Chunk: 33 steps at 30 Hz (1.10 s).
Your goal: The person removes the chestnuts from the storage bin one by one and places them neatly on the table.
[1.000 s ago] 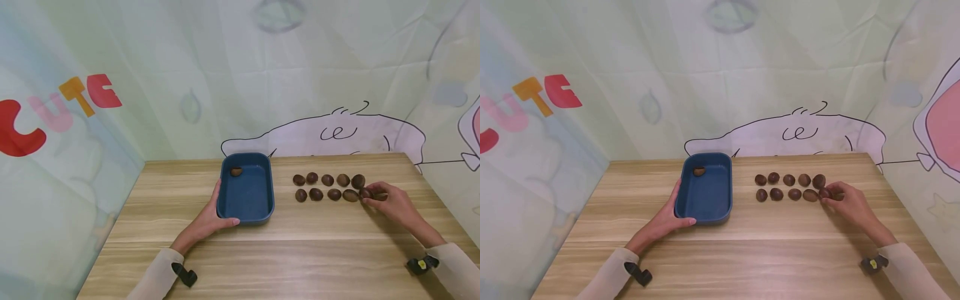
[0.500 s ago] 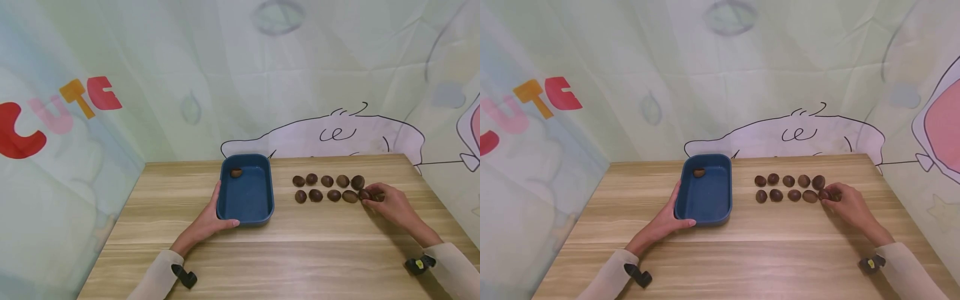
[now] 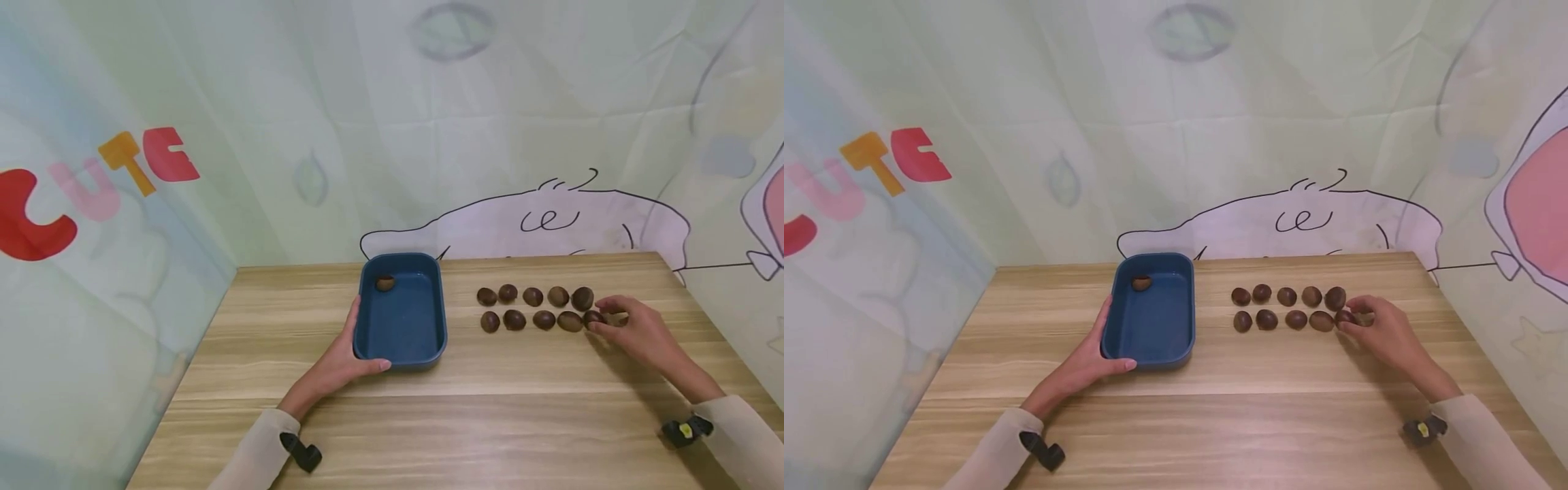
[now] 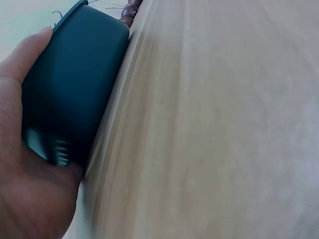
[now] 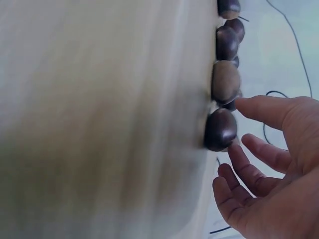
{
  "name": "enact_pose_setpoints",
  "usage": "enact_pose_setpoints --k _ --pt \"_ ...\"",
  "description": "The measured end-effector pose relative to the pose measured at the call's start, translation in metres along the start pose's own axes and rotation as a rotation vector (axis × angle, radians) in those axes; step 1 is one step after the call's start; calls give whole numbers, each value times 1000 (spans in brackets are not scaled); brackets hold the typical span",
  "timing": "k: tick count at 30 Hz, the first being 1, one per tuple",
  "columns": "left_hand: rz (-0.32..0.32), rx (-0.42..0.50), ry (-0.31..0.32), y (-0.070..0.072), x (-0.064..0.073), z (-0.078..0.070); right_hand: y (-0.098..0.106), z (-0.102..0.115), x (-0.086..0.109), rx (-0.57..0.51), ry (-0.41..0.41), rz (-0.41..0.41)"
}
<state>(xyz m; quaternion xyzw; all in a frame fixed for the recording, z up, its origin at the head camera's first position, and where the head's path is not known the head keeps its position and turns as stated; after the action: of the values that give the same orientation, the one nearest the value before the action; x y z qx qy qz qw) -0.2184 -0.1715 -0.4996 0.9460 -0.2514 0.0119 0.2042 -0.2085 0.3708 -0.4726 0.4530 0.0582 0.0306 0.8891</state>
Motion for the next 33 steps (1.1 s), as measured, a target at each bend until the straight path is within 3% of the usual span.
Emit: enact_pose_setpoints --k 12,22,33 --pt "8 -8 0 3 2 4 -1 35 -12 -26 121 -50" --pt "12 -10 2 3 2 2 -13 60 -26 -59 120 22" --pt "11 -7 6 2 0 1 -26 88 -45 -43 203 73"
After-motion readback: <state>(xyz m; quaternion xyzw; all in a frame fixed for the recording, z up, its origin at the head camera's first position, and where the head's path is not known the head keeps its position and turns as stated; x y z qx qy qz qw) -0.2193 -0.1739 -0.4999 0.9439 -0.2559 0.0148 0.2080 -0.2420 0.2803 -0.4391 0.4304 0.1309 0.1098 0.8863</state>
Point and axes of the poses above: each hand's wrist, its own x-axis away from the middle knuckle, its own y-axis out of the back of the hand, z = x × y, the point moved 4 cm from there along -x, towards the middle knuckle, and after that the axes turned 7 degrees about z, right-handed, at the moved point
